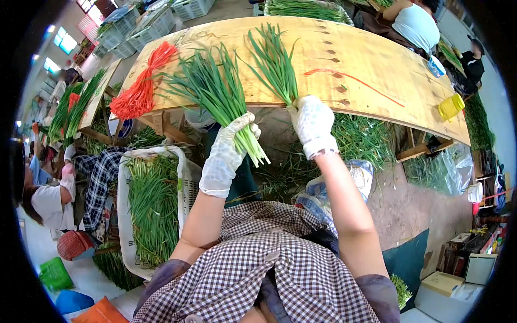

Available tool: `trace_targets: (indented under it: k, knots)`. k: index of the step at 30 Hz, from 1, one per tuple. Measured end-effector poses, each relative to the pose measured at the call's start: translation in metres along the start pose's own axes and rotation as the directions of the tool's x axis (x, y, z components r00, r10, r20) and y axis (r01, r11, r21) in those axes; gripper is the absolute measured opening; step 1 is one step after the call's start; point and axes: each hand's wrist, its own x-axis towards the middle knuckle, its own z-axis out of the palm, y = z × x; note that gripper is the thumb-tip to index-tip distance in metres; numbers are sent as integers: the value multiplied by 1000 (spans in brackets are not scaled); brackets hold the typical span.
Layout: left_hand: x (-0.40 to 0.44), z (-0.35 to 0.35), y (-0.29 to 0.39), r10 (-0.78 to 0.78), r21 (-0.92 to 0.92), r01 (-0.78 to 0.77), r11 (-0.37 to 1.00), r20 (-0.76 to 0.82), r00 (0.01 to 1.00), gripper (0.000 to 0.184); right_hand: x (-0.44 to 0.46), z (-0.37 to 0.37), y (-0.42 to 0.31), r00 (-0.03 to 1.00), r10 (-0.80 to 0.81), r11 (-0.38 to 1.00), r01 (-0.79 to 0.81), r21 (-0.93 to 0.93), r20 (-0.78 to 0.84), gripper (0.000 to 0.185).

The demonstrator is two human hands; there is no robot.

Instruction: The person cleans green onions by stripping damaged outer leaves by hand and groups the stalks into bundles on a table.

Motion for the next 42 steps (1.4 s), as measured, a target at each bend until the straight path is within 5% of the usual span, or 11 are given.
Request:
trace_targets:
  k: [5, 11, 21, 24, 25, 26, 29, 31, 35, 38, 42]
  knots:
    - [4, 0, -1, 5, 74, -4, 997, -23, 1000, 19, 17, -22, -2, 970, 187, 939, -132, 316, -153, 31]
    - [-6, 13, -4, 30, 168, -14, 986, -97, 995, 25, -53, -32, -37, 986, 148, 750, -165, 640, 80, 27]
    - [3, -8, 3, 111, 156, -95, 983, -100, 989, 25, -65, -24, -34, 856, 170, -51, -488, 872, 489, 14]
    - [8, -12, 14, 163, 169, -154, 974, -39, 986, 25, -90, 1, 12, 792, -231, 750, -225, 622, 565, 17]
    - [7, -11, 15, 181, 171, -178, 969, -3, 984, 25, -93, -6, 17, 616, -282, 906, -82, 415, 735, 20]
    - [7, -9, 14, 177, 171, -174, 970, -1, 984, 25, -98, -6, 17, 724, -249, 906, -61, 420, 643, 24]
    - [1, 1, 3, 139, 215, -121, 969, -71, 988, 24, -86, -6, -12, 977, 133, 637, -212, 742, 165, 35]
    - [-6, 13, -4, 112, 272, -76, 959, -117, 987, 21, -65, -32, -32, 998, 55, 706, -64, 705, 36, 38]
    - [-2, -2, -13, 58, 145, -59, 988, 9, 998, 22, -56, -2, -29, 954, 84, 499, -291, 816, 289, 33]
    - [-6, -4, -6, 43, 257, -4, 966, -148, 988, 22, -56, -7, -28, 781, -36, -193, -617, 763, 623, 25]
    - [-4, -12, -13, -108, 215, 126, 968, -95, 990, 21, -63, 6, -21, 660, -168, -358, -733, 579, 732, 22]
